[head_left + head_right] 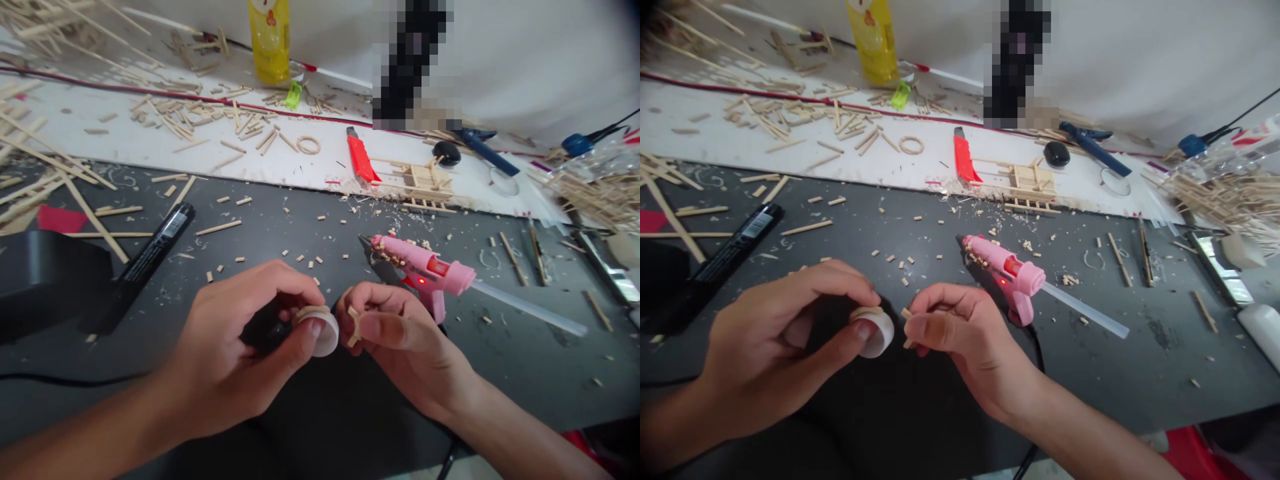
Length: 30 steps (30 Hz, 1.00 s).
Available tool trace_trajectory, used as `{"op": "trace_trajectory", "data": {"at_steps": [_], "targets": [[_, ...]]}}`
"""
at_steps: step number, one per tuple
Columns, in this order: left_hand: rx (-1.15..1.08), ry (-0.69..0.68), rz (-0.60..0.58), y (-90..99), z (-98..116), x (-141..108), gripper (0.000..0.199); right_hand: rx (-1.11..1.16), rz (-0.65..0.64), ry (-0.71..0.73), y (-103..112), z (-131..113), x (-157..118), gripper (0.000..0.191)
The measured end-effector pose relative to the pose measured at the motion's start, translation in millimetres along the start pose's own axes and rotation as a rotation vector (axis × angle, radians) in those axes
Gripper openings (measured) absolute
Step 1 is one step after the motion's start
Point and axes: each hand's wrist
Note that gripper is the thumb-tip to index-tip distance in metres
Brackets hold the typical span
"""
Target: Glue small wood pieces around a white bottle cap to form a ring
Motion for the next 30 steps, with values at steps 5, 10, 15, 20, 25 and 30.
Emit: {"op": "trace_trajectory", "data": {"at_steps": [5,10,15,20,25,30], "targets": [[0.005,-0.007,-0.004,0.8,0.4,-0.9,0.010,-0.015,-0.025,-0.019,0.7,3.7,-1.7,0.012],[-0.026,-0.028,-0.042,0.6,-1.3,-0.7,0.014,-0.029,-0.012,-0.052,-0.5,4.7,-2.1,0.014],[-0.031,-0.040,-0.067,-0.1,-1.5,-1.8,0.018,-0.022,-0.027,-0.061,-0.5,5.2,-0.8,0.014],[-0.065,-0.027,-0.077,-0.2,-0.6,-2.0,0.018,0.003,-0.037,-0.053,0.0,6.1,0.0,0.009],[-0.080,-0.039,-0.073,-0.3,-1.9,-2.0,0.019,-0.003,-0.028,-0.064,0.2,5.9,0.1,0.011],[-0.066,-0.058,-0.081,-0.1,-3.5,-2.4,0.019,0.000,-0.043,-0.058,0.3,6.2,-0.5,0.008]]}}
Point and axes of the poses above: each hand's wrist, its own x-axis towards the middle knuckle, its own y-axis out of the back of the hand, z = x × y, and after that the axes turned 6 degrees about -x, right-handed
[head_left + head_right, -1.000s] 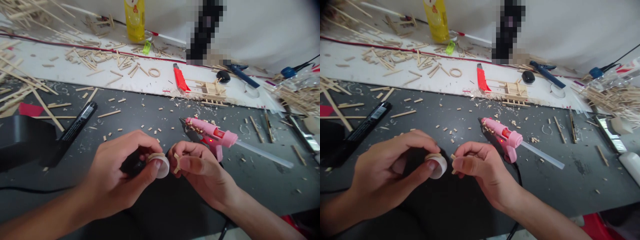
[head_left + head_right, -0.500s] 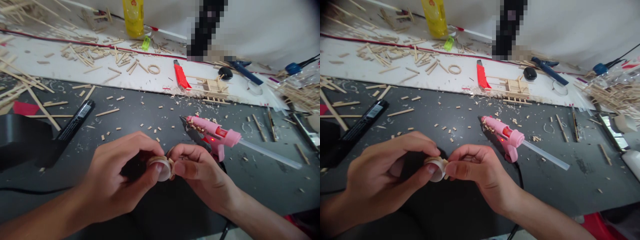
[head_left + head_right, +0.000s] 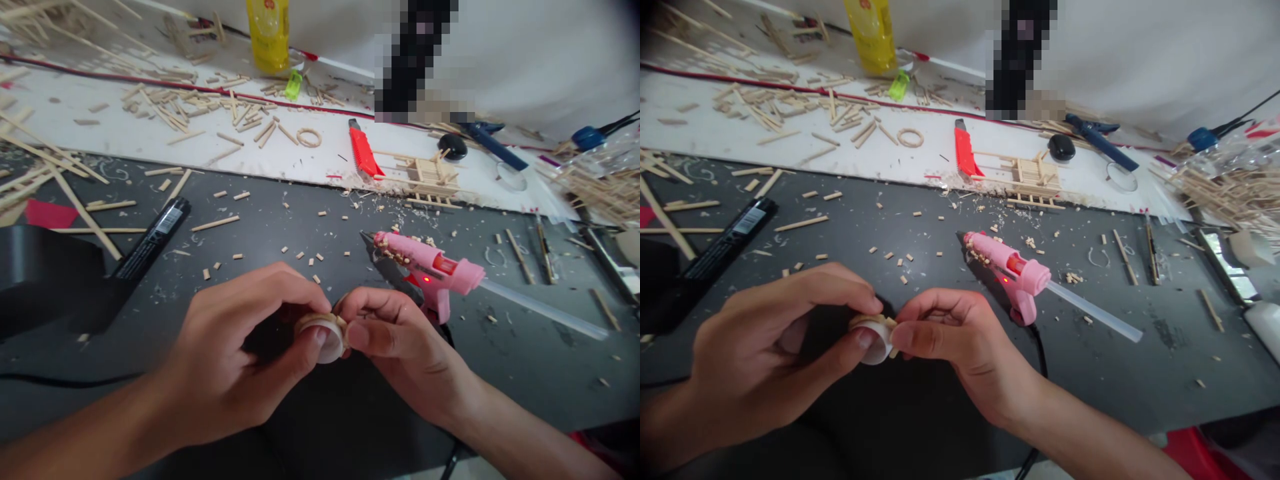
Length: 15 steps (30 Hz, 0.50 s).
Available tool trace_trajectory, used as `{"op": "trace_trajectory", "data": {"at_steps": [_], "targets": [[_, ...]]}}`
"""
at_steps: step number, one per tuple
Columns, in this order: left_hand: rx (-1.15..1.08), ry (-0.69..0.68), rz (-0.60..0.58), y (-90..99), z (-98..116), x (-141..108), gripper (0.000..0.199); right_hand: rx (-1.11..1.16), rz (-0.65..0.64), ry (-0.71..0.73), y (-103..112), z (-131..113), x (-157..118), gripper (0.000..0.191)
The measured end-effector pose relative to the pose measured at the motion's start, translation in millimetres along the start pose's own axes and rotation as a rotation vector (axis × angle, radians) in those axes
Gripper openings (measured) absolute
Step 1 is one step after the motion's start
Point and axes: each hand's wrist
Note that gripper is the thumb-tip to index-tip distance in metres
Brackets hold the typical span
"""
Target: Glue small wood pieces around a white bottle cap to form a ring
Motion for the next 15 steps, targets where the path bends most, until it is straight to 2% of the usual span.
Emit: {"op": "trace_trajectory", "data": {"at_steps": [5,15], "targets": [[-0.017,-0.050,-0.004,0.0,-1.9,2.4,0.019,-0.006,0.005,-0.008,0.5,0.0,0.9,0.008],[-0.009,-0.046,0.013,-0.4,-3.7,0.0,0.015,-0.027,0.018,-0.002,0.8,0.7,3.0,0.008]]}}
Point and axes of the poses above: each hand's wrist, its own x-axis towards the middle knuckle, its own y-axis out of the back of the hand, z = x × y, and after that the axes turned 6 degrees about -x, right-handed
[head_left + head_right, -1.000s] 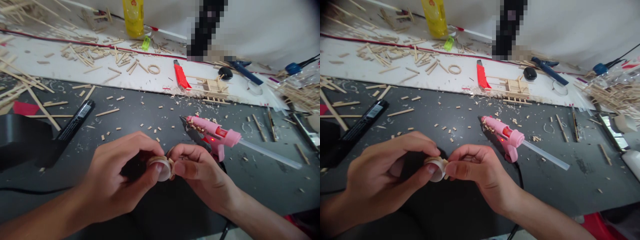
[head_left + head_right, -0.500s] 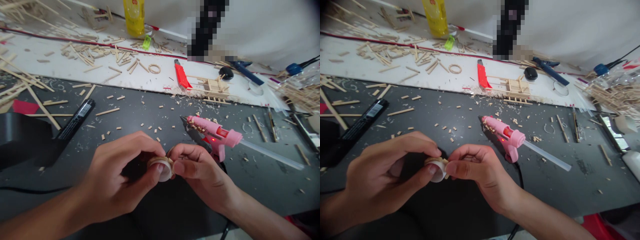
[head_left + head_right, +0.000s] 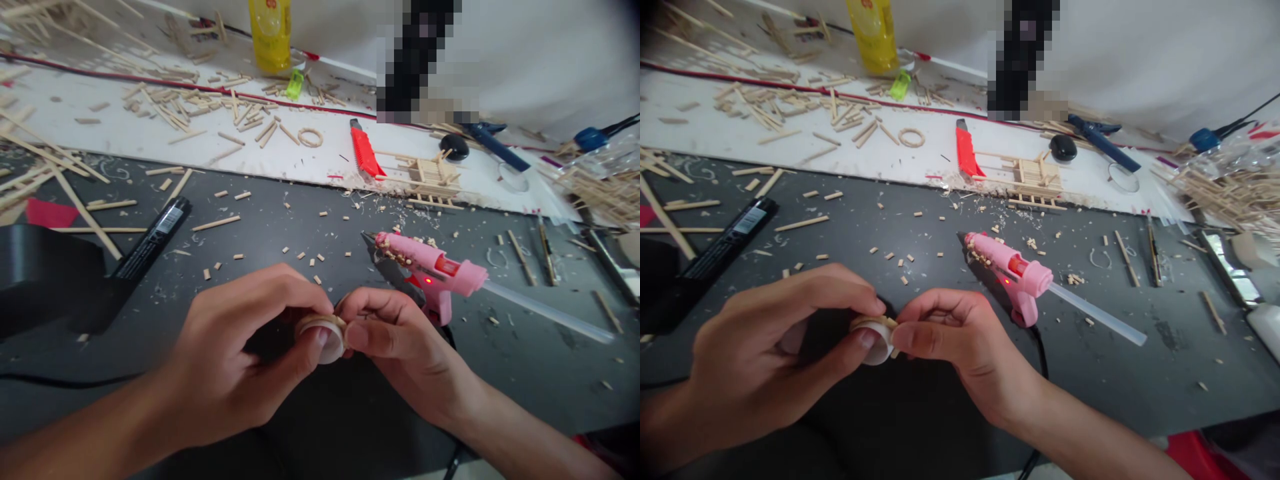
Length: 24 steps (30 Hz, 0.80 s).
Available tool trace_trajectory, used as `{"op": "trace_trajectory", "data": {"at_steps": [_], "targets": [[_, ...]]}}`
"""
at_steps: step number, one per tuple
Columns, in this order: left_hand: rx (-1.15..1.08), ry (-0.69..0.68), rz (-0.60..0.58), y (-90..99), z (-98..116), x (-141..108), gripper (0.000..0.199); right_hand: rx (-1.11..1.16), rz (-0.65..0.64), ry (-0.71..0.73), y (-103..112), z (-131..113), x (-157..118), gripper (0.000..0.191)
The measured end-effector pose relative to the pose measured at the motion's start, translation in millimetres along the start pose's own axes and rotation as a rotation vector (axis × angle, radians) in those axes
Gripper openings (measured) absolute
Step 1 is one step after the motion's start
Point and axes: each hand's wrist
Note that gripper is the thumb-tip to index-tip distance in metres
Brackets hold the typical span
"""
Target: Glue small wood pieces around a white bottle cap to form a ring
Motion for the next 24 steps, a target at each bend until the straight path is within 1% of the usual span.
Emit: {"op": "trace_trajectory", "data": {"at_steps": [6,12,18,24], "targets": [[0.009,-0.016,0.003,-0.9,1.1,2.1,0.016,-0.028,0.008,0.015,0.5,-0.5,-1.8,0.007],[-0.006,-0.082,-0.012,0.7,0.4,4.9,0.016,-0.014,-0.004,0.090,-0.3,0.6,-1.5,0.010],[0.032,-0.024,-0.009,0.0,0.5,2.8,0.016,-0.015,0.031,0.142,-4.1,-0.5,-0.7,0.007],[0.075,-0.044,-0.005,2.2,2.3,0.6,0.016,-0.043,0.080,0.148,-5.8,-4.8,0.2,0.013]]}}
Point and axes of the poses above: each hand's wrist, its own x-axis towards the middle knuckle, its own y-axis out of the back of the hand, z = x × y, and after that the axes turned 6 degrees about -x, right-handed
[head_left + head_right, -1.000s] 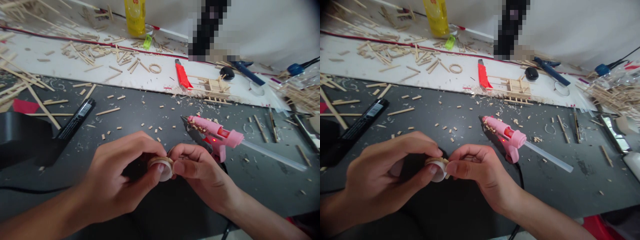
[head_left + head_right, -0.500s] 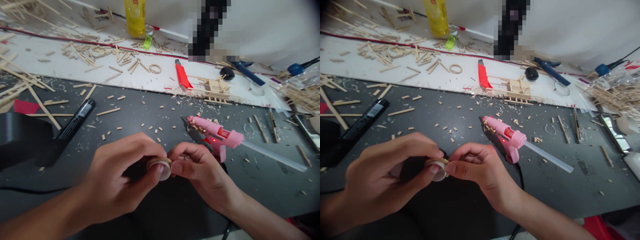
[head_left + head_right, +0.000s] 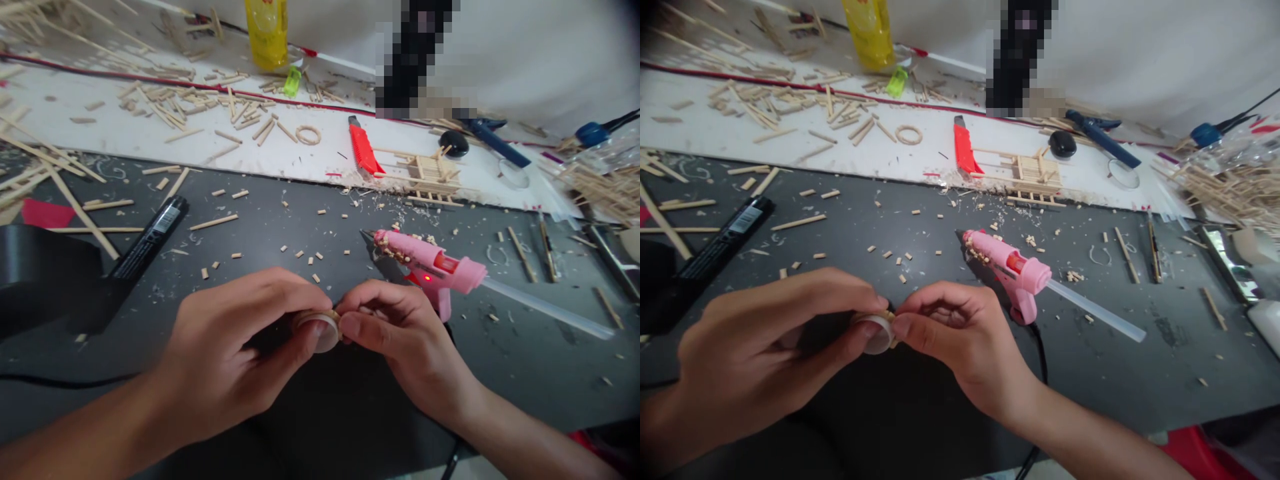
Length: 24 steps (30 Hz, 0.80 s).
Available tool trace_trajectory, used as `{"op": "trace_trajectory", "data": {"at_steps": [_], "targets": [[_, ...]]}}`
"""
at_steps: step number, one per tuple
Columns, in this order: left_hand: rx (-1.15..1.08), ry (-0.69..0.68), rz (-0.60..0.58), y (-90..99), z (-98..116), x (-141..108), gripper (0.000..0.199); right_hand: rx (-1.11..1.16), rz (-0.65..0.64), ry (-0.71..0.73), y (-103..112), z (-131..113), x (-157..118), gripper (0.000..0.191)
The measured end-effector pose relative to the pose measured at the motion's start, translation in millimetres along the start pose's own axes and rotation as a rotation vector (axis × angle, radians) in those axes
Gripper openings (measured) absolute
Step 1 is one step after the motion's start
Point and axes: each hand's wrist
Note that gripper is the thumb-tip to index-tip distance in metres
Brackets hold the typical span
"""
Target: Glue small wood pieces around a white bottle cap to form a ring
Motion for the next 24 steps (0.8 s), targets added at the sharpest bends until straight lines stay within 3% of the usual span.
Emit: {"op": "trace_trajectory", "data": {"at_steps": [13,24], "targets": [[0.051,-0.007,0.039,-0.2,0.3,-0.8,0.028,-0.093,0.017,0.018,-0.1,0.0,1.0,0.007],[0.058,-0.043,0.005,1.5,3.6,2.0,0.025,-0.140,-0.017,0.017,0.1,-1.0,0.2,0.009]]}}
Point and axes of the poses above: each hand's wrist, its own x-axis towards the middle knuckle, its own y-axis out of the back of the hand, z = x × y, and after that the axes turned 6 degrees about -x, right-handed
